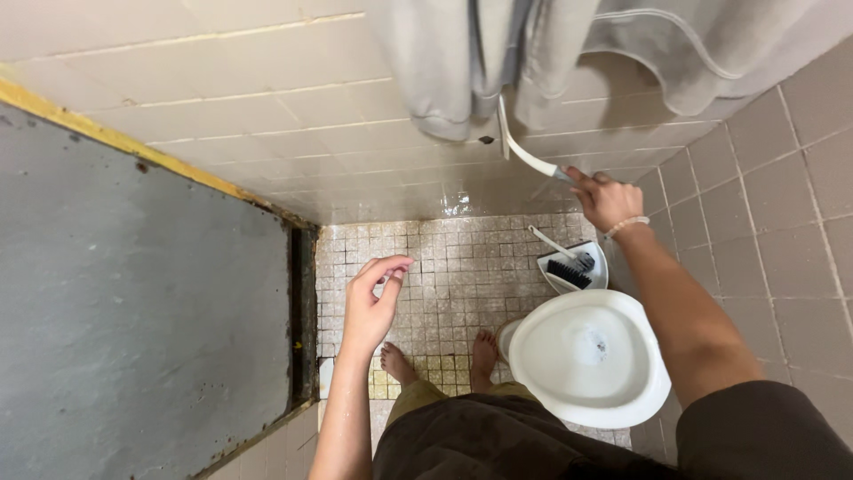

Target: The person uses a squeegee to scrape and clean the tiled floor, walls, and the edge of a door in a bathroom, while sitting on the floor.

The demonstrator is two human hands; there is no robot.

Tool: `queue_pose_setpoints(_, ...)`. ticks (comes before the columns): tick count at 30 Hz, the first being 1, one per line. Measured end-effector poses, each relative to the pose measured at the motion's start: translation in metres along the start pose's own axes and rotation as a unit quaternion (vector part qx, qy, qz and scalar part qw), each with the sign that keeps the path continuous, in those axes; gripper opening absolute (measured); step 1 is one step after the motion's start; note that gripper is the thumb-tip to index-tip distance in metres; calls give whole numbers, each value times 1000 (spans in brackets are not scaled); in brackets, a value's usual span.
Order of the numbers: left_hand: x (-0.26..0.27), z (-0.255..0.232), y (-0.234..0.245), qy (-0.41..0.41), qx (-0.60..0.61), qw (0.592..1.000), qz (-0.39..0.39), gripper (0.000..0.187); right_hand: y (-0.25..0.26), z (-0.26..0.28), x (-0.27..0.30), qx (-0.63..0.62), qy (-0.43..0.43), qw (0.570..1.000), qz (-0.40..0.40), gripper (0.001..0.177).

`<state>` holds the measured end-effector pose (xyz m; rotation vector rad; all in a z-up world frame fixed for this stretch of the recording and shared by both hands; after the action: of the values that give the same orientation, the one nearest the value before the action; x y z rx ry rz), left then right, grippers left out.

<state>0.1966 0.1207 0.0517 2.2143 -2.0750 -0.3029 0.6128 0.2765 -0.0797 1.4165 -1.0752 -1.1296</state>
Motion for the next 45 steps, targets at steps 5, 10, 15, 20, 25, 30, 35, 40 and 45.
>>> queue_pose_setpoints(5,-13,-4,-15,1,-16,1000,13,23,-1,-39,5,31,-6,999,3,48)
queue_pose_setpoints(10,-30,-3,-32,2,-20,999,34,23,-7,-80,19,57,-28,998,11,47)
queue_pose_setpoints(15,-45,-1,-50,13,-16,998,57,24,-13,-120,44,81,-60,995,10,46)
queue_pose_setpoints(20,-54,0,-69,21,0,996,88,24,-23,-146,67,78,-113,990,19,46)
queue_pose_setpoints(25,-57,3,-76,19,4,994,111,24,-54,-175,110,30,-233,972,-30,40)
queue_pose_setpoints(30,-59,6,-91,5,4,990,143,25,-125,-158,162,-162,-352,922,-25,50)
queue_pose_setpoints(35,-62,8,-106,14,26,985,172,25,-159,-81,181,-619,-461,602,-208,48)
queue_pose_setpoints(40,-62,9,-108,4,26,981,194,27,-139,-64,137,-805,-444,321,-228,28)
queue_pose_setpoints(45,-59,13,-98,17,18,980,199,26,-176,-83,89,-892,-381,122,-211,35)
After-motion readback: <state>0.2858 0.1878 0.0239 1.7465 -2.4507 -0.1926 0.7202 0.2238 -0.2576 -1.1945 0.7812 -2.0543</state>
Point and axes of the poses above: each hand's wrist, its own x-axis away from the middle knuckle, its own y-axis out of the back of the hand, z = x × y, the point moved 8 cm from there along -x, towards the middle knuckle, and after that the axes turned 8 degrees about x, right-handed, at the moved point
